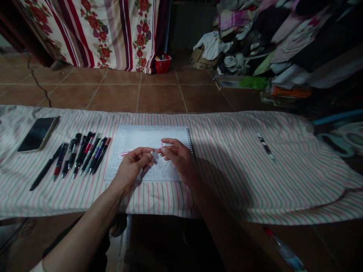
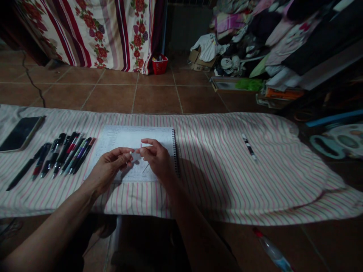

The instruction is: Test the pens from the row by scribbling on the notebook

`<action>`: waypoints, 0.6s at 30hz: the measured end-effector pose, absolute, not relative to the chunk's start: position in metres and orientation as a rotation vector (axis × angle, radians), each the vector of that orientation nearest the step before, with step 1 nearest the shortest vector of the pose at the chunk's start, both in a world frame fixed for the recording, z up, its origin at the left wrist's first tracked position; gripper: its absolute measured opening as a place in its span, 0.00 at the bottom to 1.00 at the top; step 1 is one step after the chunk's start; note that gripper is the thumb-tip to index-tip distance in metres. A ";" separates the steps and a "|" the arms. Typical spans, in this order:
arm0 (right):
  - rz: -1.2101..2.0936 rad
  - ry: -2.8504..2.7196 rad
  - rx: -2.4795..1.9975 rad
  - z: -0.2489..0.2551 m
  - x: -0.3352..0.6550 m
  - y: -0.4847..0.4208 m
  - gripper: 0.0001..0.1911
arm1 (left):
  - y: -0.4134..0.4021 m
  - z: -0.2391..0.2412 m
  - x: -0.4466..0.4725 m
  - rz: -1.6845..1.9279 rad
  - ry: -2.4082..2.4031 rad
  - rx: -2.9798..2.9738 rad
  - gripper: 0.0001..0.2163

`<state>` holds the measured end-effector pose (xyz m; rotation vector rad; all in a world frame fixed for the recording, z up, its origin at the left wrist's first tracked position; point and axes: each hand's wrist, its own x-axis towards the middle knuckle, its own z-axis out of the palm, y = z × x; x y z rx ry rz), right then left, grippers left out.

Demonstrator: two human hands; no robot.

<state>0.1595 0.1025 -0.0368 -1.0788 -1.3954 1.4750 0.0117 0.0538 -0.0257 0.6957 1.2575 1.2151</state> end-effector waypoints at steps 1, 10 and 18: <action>1.530 -1.353 -1.074 -0.035 0.160 0.102 0.14 | 0.054 -0.026 0.012 1.219 1.248 0.696 0.10; 1.887 -0.895 -1.050 -0.031 0.158 0.099 0.12 | 0.055 -0.028 0.015 1.245 1.245 0.699 0.10; 2.033 -0.635 -0.945 -0.030 0.157 0.101 0.07 | 0.056 -0.028 0.018 1.265 1.240 0.713 0.10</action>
